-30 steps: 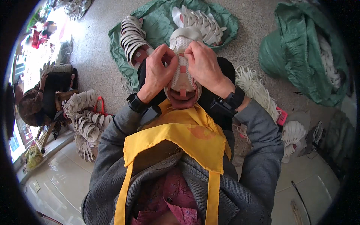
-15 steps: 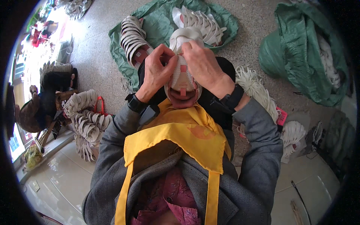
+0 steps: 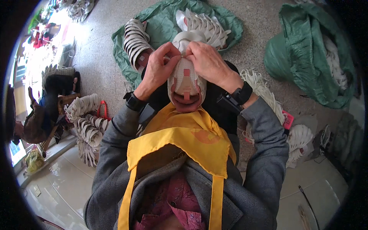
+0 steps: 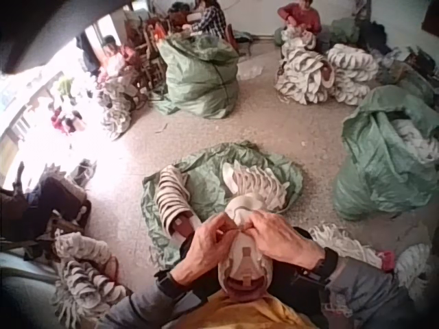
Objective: Lacing a pair of white and pink sneakers.
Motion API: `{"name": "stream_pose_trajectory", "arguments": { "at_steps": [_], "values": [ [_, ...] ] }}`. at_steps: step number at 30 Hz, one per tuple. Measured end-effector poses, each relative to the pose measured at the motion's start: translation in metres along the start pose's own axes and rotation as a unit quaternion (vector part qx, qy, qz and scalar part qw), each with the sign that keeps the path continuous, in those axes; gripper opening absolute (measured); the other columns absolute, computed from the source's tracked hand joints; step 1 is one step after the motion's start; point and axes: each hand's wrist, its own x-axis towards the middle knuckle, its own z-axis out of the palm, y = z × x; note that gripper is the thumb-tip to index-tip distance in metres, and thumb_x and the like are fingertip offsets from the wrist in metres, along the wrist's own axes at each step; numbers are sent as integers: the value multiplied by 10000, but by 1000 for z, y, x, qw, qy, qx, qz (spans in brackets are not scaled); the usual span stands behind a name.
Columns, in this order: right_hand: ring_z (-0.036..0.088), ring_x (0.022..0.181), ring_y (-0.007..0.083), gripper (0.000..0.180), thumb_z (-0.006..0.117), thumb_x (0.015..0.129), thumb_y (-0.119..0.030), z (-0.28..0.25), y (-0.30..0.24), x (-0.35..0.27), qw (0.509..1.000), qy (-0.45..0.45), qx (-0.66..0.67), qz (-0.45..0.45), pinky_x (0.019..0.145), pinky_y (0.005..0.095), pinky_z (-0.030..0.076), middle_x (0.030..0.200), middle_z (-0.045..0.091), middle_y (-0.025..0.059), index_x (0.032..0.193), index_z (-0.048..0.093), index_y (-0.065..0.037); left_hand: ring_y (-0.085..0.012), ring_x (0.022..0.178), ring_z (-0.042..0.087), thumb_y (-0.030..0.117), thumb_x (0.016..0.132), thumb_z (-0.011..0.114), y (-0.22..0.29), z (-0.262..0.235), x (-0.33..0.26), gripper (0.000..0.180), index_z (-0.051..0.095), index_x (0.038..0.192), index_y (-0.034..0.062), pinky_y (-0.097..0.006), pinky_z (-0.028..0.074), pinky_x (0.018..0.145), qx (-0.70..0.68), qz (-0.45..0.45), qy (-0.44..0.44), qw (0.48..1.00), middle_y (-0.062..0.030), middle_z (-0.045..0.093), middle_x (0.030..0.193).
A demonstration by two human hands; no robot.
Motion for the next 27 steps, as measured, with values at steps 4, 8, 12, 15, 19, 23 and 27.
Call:
{"name": "stream_pose_trajectory", "arguments": {
  "at_steps": [4,8,12,15,19,23,27],
  "values": [
    [663,887,427,124,636,923,-71,-2,2,2,1000,-14,-2,5,762,466,516,913,664,218,991,585,18,-301,769,653,-17,850,661,2,-8,6,109,590,932,-9,-373,529,670,38,57,-44,997,-145,619,866],
    [671,885,409,131,638,925,-81,-8,1,2,1000,-23,-5,-11,763,455,522,920,676,198,998,586,14,-328,780,642,-16,846,646,-2,-14,18,104,577,924,-9,-399,518,699,34,80,-103,991,-153,613,866],
    [681,868,369,142,643,927,-92,-18,1,1,999,-53,7,1,751,435,526,913,686,166,1012,590,9,-334,783,640,-13,851,630,-3,-19,19,96,560,916,-11,-398,515,711,17,76,-125,989,-159,612,863],
    [675,904,378,146,639,925,-104,-28,1,-6,997,-72,10,35,783,448,528,926,689,167,1009,588,4,-263,774,612,-5,879,634,-5,-25,19,93,560,936,-11,-354,500,696,19,79,-137,987,-126,600,852],
    [668,901,384,155,657,912,-93,-38,1,-14,995,-88,2,55,787,452,528,909,679,163,1010,583,1,-101,736,518,14,938,656,-7,-49,16,95,571,979,2,-264,449,647,43,60,-147,986,-34,557,831],
    [648,817,314,136,678,905,-73,-34,0,-17,997,-67,-1,41,724,401,519,890,655,136,977,595,7,-137,708,568,23,916,662,-6,-62,5,94,578,954,4,-289,478,653,43,-23,-139,989,-64,595,805],
    [601,694,165,128,689,913,-69,-31,5,-19,996,-53,21,62,624,326,492,888,625,83,975,612,13,-75,692,486,80,968,675,-10,-50,-3,104,597,1017,32,-245,420,619,59,8,-112,992,-11,555,850]
  ]
}}
